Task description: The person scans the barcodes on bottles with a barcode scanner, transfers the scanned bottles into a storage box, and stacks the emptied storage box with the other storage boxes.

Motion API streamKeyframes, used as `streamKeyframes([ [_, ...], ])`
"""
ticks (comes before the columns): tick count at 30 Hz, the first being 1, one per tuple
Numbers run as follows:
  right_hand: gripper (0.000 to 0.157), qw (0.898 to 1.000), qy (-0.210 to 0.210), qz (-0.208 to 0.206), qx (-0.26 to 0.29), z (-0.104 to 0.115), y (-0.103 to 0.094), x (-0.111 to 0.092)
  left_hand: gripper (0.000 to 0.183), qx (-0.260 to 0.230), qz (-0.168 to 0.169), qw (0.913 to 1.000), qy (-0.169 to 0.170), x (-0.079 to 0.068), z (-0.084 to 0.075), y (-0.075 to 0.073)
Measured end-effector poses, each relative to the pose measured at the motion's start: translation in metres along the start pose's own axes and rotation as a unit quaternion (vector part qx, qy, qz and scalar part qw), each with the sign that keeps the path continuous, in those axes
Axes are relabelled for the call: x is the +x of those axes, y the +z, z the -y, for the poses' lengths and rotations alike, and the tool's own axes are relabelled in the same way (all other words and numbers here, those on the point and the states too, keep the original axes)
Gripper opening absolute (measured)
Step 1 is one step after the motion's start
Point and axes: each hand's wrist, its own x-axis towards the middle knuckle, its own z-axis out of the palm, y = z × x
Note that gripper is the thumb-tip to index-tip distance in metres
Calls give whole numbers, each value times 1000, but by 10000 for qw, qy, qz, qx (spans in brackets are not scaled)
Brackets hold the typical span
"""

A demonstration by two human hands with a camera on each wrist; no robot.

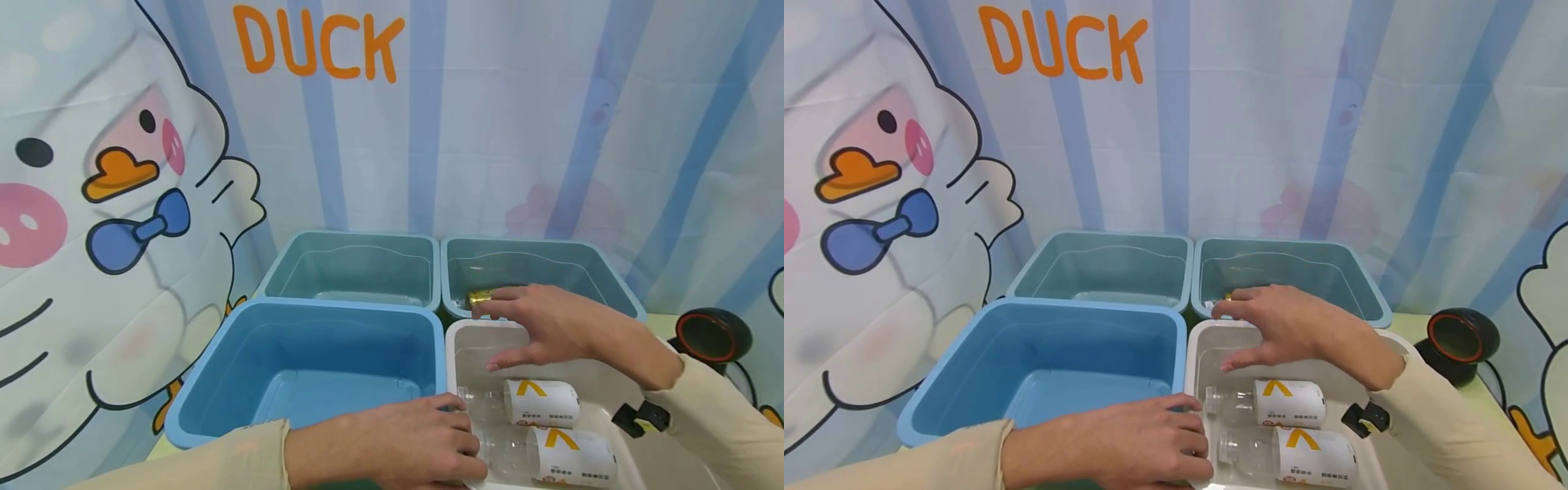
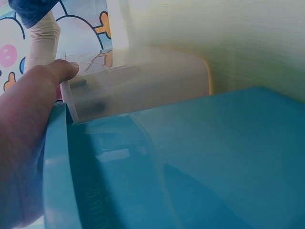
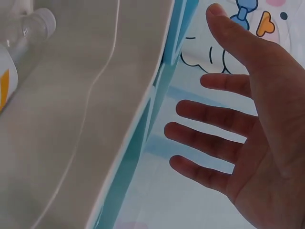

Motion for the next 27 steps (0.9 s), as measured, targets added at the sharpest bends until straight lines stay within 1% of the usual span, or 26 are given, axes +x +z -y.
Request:
streamKeyframes([
  [4, 62, 9993, 14, 351, 137, 6, 8, -3, 31, -95, 16, 10000, -9, 0, 1, 0],
  [6, 60, 9983, 15, 514, 271, 8, 13, -4, 31, -125, 32, 9999, -9, 1, 1, 0],
  [9, 57, 9952, 122, 805, 538, 10, 21, -4, 32, -245, 71, 9997, -32, 1, 2, 0],
  [13, 55, 9883, 348, 1267, 769, 11, 33, -4, 32, -276, 122, 9995, -49, 1, 2, 0],
  [17, 52, 9794, 613, 1717, 865, 12, 45, -2, 32, -213, 139, 9997, -49, 1, 2, 0],
  [22, 52, 9714, 753, 2059, 914, 14, 57, -3, 35, -476, 153, 9987, -84, 1, 5, 0],
  [27, 51, 9602, 967, 2439, 961, 17, 67, -1, 34, -435, 148, 9989, -67, 2, 5, 1],
])
